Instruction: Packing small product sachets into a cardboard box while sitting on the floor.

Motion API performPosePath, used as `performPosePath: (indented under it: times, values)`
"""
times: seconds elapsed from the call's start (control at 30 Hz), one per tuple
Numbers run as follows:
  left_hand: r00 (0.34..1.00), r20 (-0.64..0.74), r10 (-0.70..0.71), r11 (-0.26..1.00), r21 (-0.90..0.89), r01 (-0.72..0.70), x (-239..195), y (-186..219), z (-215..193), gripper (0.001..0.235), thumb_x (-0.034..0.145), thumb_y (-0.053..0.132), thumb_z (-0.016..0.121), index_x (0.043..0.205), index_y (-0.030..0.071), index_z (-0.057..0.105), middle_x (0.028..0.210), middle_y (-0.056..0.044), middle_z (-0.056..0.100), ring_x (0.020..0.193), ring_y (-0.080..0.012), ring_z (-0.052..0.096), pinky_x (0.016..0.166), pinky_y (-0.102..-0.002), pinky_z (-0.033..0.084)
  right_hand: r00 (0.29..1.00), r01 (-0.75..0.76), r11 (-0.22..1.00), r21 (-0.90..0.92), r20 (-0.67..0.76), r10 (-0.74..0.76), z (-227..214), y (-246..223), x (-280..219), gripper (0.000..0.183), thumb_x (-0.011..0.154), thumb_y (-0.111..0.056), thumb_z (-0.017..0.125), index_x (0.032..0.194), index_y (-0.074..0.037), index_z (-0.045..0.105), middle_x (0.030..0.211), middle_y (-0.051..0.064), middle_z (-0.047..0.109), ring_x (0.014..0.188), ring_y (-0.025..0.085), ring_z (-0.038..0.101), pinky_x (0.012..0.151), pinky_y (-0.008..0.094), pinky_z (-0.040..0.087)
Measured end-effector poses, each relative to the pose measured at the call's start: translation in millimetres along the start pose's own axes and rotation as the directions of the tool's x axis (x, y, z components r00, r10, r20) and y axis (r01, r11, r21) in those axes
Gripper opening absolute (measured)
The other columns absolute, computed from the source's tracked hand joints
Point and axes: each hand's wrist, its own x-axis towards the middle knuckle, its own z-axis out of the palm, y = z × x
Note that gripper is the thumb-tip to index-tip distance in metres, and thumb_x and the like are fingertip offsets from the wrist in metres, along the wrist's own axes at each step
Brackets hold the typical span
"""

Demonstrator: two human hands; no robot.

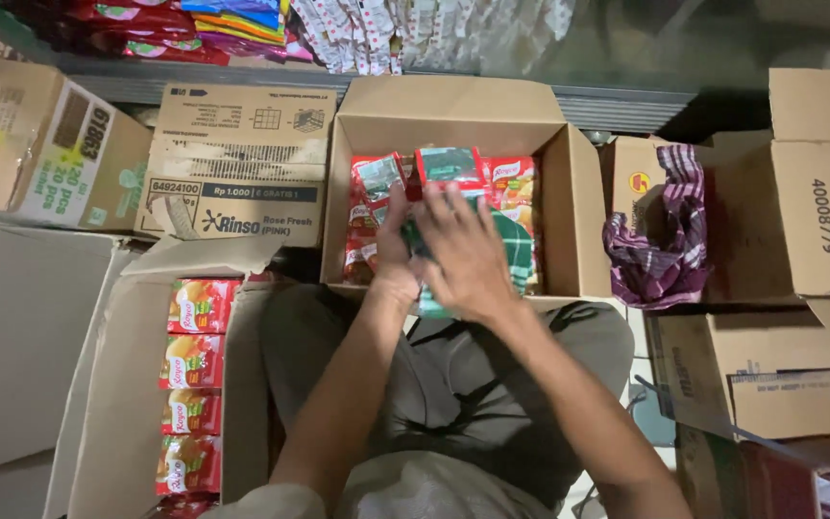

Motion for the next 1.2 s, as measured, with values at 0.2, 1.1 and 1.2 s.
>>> performPosePath:
  times: [0.2,1.1,1.2]
  values:
    - [0.991,-0.036,0.132,0.978,0.17,-0.124,-23.1,-22.4,32.8,0.063,0.102,0.064,0.043,0.115,0.008,0.07,0.112,-0.008,0.072,0.106,-0.018,0.069,0.101,-0.032,0.05,0.971,-0.24,0.97,0.028,0.016,0.24,16.7,57.2,24.2,0.055,0.109,-0.042,0.048,0.15,-0.006,0.053,0.157,0.019,0.047,0.141,0.049,0.043,0.104,0.069,0.039]
    - [0.988,-0.044,0.146,0.956,0.263,-0.13,5.9,-26.3,-27.5,0.054,0.097,0.038,0.069,0.14,0.01,0.052,0.135,-0.02,0.062,0.126,-0.0387,0.059,0.112,-0.061,0.038,0.398,-0.526,0.15,0.837,0.087,0.913,-27.9,23.4,-4.5,0.026,0.102,-0.038,0.068,0.116,-0.017,0.062,0.107,0.003,0.061,0.107,0.012,0.057,0.102,0.032,0.045]
    - [0.989,-0.015,0.146,0.921,0.366,-0.131,-13.5,-34.1,11.0,0.041,0.099,0.03,0.065,0.132,0.005,0.063,0.124,-0.019,0.069,0.118,-0.0333,0.066,0.111,-0.053,0.044,0.425,-0.615,0.103,0.782,0.219,0.878,-48.6,0.9,12.1,0.039,0.088,-0.022,0.084,0.122,-0.015,0.067,0.09,-0.004,0.06,0.085,0.011,0.06,0.085,0.028,0.052]
